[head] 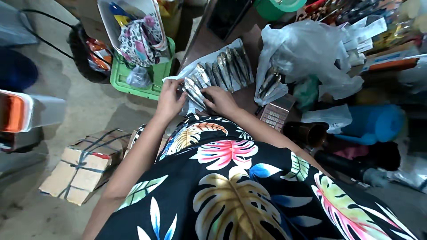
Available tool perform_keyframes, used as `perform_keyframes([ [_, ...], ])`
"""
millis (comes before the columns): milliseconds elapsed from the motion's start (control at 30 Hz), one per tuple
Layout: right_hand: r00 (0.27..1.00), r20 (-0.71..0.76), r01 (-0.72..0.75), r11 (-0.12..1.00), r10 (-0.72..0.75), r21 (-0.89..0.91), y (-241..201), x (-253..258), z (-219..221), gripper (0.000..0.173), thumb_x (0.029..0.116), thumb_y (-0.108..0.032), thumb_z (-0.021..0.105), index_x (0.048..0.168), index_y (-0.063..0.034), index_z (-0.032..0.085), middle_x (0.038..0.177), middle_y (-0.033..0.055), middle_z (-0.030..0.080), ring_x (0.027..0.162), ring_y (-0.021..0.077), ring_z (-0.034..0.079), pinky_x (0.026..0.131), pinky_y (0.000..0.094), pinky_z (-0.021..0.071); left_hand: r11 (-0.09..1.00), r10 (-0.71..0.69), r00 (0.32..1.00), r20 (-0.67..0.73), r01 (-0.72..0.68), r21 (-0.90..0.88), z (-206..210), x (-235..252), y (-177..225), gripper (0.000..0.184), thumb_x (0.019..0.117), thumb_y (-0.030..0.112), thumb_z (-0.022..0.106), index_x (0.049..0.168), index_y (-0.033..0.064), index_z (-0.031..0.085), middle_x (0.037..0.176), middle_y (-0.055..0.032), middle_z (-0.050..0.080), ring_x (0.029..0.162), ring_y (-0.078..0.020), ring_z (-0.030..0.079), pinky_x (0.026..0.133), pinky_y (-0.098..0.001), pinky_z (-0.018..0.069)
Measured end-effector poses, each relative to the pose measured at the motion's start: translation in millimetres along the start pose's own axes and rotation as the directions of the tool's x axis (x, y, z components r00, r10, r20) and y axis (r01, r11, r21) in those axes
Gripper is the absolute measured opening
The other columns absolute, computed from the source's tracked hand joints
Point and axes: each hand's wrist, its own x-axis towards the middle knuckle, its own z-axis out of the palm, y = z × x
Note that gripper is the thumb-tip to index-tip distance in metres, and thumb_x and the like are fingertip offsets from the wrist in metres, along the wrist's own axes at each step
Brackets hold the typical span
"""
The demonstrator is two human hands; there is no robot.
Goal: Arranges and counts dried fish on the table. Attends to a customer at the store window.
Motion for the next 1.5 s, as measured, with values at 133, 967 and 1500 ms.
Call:
perform_keyframes([
  [133,0.972,-0.234,-0.002,1.000,-0.001,-0.010,13.6,-3.4,-1.9,0.030,0.1004,-0.018,0.061,0.122,0.0008,0.069,0.121,0.0196,0.069,0.113,0.0339,0.067,0.098,0.0479,0.0552,1.000,0.015,1.000,-0.023,-0.015,-0.020,-1.1,-9.7,-5.5,0.046,0.0986,0.014,0.063,0.142,0.0001,0.055,0.135,-0.0266,0.054,0.113,-0.0347,0.062,0.097,-0.0490,0.0531],
  [967,0.866,-0.339,-0.401,0.916,0.368,-0.031,49.2,-4.1,-12.3,0.047,0.1021,-0.031,0.061,0.133,0.0039,0.059,0.132,0.0253,0.061,0.126,0.0397,0.059,0.106,0.0512,0.0497,0.988,-0.013,0.994,-0.111,-0.004,-0.157,-21.2,-54.5,-35.1,0.042,0.0992,0.011,0.063,0.139,0.0009,0.056,0.142,-0.0242,0.051,0.117,-0.0296,0.062,0.098,-0.0423,0.0539],
  [1500,0.890,-0.315,-0.321,0.944,0.329,0.076,44.7,-1.2,-12.1,0.039,0.0971,-0.008,0.064,0.134,0.0018,0.060,0.126,0.0247,0.063,0.110,0.0352,0.066,0.097,0.0461,0.0550,0.985,-0.009,0.991,-0.132,-0.014,-0.171,-22.1,-63.6,-42.7,0.041,0.0987,0.010,0.063,0.138,0.0008,0.057,0.141,-0.0239,0.051,0.114,-0.0276,0.063,0.097,-0.0404,0.0544],
])
